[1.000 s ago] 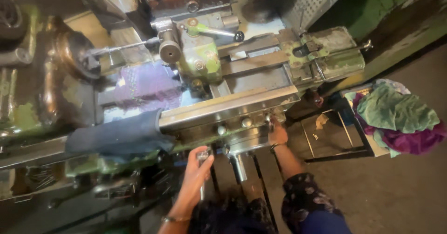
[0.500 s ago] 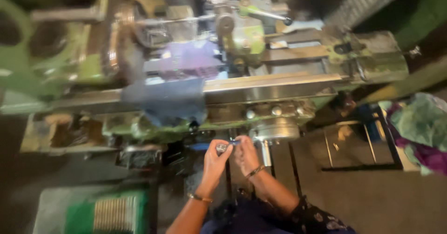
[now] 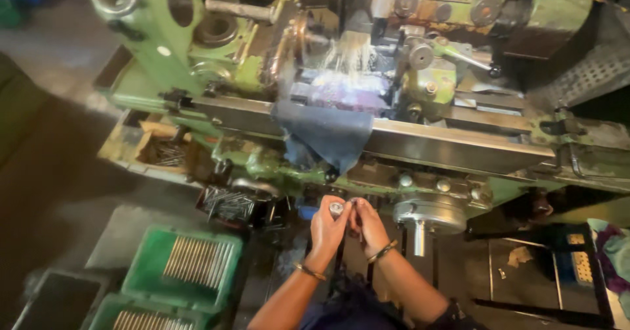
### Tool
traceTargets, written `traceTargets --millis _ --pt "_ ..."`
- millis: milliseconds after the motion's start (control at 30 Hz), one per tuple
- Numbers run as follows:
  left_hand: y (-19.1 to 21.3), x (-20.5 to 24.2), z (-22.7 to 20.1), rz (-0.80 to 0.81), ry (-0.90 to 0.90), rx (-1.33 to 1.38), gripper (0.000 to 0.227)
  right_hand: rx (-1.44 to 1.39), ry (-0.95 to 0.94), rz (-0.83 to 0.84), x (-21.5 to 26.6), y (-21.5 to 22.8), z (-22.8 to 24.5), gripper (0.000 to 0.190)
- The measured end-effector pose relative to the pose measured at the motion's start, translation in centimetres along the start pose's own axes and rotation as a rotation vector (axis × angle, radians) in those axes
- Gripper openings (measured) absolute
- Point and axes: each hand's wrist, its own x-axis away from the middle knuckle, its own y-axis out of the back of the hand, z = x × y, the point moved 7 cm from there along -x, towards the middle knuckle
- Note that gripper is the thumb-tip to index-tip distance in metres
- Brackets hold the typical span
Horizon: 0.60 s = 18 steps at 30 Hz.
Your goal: The person repeatedly picks up metal rods from green bins, inserts them into a lathe chuck, operates the machine to machine the rods, and then removes the finished pieces. The process is repeated multiple times in a continuous loop.
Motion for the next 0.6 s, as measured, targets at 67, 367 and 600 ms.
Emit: traceTargets --millis 67,367,600 --pt "1.8 0.0 -0.7 -0.016 -0.074 -0.177 0.035 0.122 -0.036 0.099 0.6 -0.9 0.6 0.032" --pt "10.0 0.0 -0.3 -0.047 -0.032 -0.213 0.045 0.472 0.031 0.290 0.2 -6.4 -1.1 0.030" --pt "15.9 1.2 3.2 -0.215 -0.014 -0.076 0.040 0.586 0.147 0.242 0.6 -11.8 -4.9 0.032"
